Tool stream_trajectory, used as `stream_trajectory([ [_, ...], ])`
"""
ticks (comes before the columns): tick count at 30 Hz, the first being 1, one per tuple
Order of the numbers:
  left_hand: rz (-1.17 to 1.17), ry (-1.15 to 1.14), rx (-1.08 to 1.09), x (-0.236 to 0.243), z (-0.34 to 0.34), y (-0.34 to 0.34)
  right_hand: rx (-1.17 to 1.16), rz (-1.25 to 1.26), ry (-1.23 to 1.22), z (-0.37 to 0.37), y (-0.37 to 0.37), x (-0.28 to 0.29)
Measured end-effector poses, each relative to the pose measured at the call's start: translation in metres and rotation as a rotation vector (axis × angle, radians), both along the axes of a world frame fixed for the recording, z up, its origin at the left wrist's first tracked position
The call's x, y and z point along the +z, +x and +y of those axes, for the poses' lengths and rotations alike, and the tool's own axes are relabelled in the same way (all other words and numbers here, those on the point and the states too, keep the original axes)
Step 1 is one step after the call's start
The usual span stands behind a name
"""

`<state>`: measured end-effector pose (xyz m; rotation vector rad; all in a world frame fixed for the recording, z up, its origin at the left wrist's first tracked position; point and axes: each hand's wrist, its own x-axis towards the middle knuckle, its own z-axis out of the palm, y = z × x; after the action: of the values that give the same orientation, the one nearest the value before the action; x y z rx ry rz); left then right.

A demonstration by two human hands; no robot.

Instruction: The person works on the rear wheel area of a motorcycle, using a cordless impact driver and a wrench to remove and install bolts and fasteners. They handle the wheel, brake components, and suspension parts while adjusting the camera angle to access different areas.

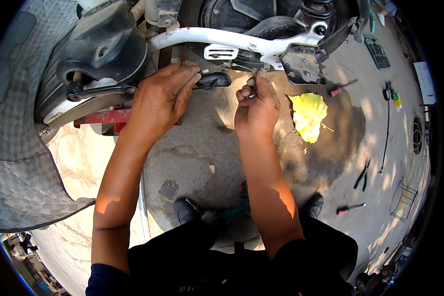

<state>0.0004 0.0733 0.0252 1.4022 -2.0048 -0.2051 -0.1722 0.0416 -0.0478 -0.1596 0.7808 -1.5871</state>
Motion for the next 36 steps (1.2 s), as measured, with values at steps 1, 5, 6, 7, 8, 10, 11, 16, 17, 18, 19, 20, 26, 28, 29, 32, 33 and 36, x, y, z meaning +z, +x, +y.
stream_trajectory([
  [1,-0.076,0.062,0.042,-0.005,0.002,-0.004,-0.024,0.032,0.025,0.001,-0.006,-0.003],
  [5,-0.116,-0.004,0.134,-0.01,-0.009,-0.011,-0.011,0.165,0.02,0.01,-0.017,-0.01],
  [6,-0.105,-0.009,0.119,-0.013,-0.012,-0.011,-0.019,0.168,0.008,0.01,-0.019,-0.01],
  [7,-0.095,-0.012,0.104,-0.019,-0.014,-0.012,-0.028,0.172,-0.003,0.009,-0.023,-0.011],
  [8,-0.085,-0.016,0.088,-0.022,-0.015,-0.013,-0.037,0.174,-0.014,0.008,-0.026,-0.012],
  [10,-0.036,0.008,0.099,-0.021,-0.016,-0.015,-0.035,0.178,-0.046,0.009,-0.029,-0.019],
  [11,-0.011,0.019,0.105,-0.021,-0.017,-0.016,-0.032,0.18,-0.062,0.01,-0.03,-0.021],
  [16,0.159,0.069,0.04,-0.028,-0.018,0.005,-0.02,0.197,-0.033,0.012,-0.036,-0.026],
  [17,0.194,0.075,0.012,-0.03,-0.017,0.009,-0.015,0.193,-0.038,0.012,-0.037,-0.028],
  [18,0.23,0.074,0.034,-0.03,-0.018,0.009,-0.006,0.19,-0.035,0.011,-0.037,-0.028],
  [19,0.266,0.073,0.057,-0.028,-0.018,0.008,0.002,0.187,-0.031,0.01,-0.036,-0.029],
  [20,0.302,0.073,0.08,-0.027,-0.019,0.007,0.011,0.183,-0.027,0.009,-0.036,-0.029],
  [26,0.339,0.05,0.045,-0.032,-0.022,0.006,0.162,-0.068,0.121,0.022,-0.014,-0.052],
  [28,0.379,0.068,0.069,-0.032,-0.023,0.003,0.166,-0.087,0.129,0.023,-0.013,-0.05],
  [29,0.399,0.077,0.081,-0.032,-0.023,0.002,0.146,-0.082,0.139,0.019,-0.018,-0.049],
  [32,0.353,0.054,0.058,-0.036,-0.018,0.005,0.018,0.208,-0.079,0.01,-0.044,-0.029],
  [33,0.356,0.045,0.075,-0.036,-0.019,0.007,-0.007,0.43,-0.188,0.01,-0.052,-0.015],
  [36,0.341,0.009,0.08,-0.036,-0.023,0.003,-0.076,0.741,-0.357,0.009,-0.057,0.014],
])
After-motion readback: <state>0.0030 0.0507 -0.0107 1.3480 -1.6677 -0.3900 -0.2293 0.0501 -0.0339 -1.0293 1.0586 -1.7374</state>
